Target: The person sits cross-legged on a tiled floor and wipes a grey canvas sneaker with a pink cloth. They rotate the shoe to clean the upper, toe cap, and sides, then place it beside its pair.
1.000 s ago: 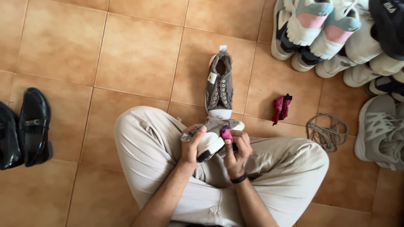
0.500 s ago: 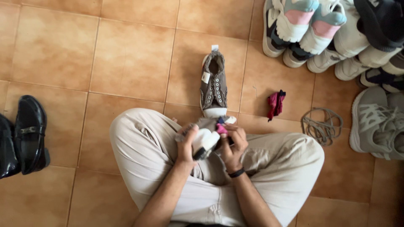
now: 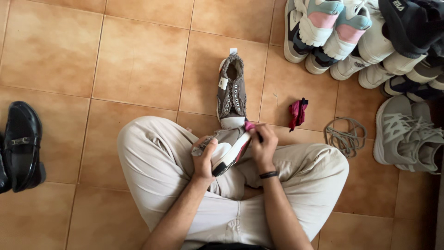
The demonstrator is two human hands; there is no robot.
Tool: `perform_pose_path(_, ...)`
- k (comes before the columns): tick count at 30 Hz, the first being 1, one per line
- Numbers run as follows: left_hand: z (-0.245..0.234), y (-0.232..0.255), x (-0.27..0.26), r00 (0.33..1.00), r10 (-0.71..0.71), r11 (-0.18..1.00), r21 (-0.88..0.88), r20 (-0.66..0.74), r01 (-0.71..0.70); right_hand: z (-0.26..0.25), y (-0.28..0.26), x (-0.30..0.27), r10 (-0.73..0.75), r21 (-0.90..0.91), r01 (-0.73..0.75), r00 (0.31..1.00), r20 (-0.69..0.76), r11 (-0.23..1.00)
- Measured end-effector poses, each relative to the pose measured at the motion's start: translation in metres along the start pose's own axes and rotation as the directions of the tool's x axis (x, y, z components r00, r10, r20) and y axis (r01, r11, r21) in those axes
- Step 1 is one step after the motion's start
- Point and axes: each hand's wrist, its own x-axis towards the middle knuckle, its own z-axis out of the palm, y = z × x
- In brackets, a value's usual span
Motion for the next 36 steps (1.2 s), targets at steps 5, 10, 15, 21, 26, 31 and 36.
perform_pose_path(5, -0.001, -0.003, 0.003, 0.999, 0.047, 0.999, -0.02, -0.009, -0.047, 0.004, -0.014, -0.008, 0.127, 0.288, -0.121, 0.992, -0.003, 0.95)
perform_pose_path(10, -0.004, -0.005, 0.003, 0.998, 0.041, 0.999, -0.032, -0.052, -0.042, 0.0, -0.044, -0.034, -0.221, 0.269, 0.219, 0.975, -0.021, 0.938)
perform_pose_path(15, -0.008, -0.012, -0.002, 0.997, 0.072, 0.997, -0.021, 0.032, -0.071, 0.003, 0.009, -0.007, 0.019, 0.11, -0.017, 1.0, -0.018, 0.994)
perform_pose_path(21, -0.035, -0.042, 0.0, 0.961, 0.096, 0.98, 0.142, 0.26, -0.137, 0.032, 0.08, -0.005, 0.33, 0.288, -0.354, 0.935, 0.131, 0.89)
perform_pose_path(26, -0.061, -0.068, -0.021, 0.919, 0.105, 0.982, 0.109, 0.38, -0.157, 0.03, 0.073, 0.001, 0.511, 0.585, -0.668, 0.738, 0.441, 0.46)
perform_pose_path(31, -0.097, -0.047, -0.04, 0.961, -0.143, 0.987, -0.045, 0.236, 0.157, 0.011, 0.043, -0.001, 0.452, 0.664, -0.719, 0.672, 0.586, 0.208)
perform_pose_path(36, -0.102, -0.009, -0.045, 0.948, 0.054, 0.993, 0.081, 0.313, -0.083, -0.013, 0.03, -0.009, 0.489, 0.783, -0.545, 0.792, 0.365, 0.298)
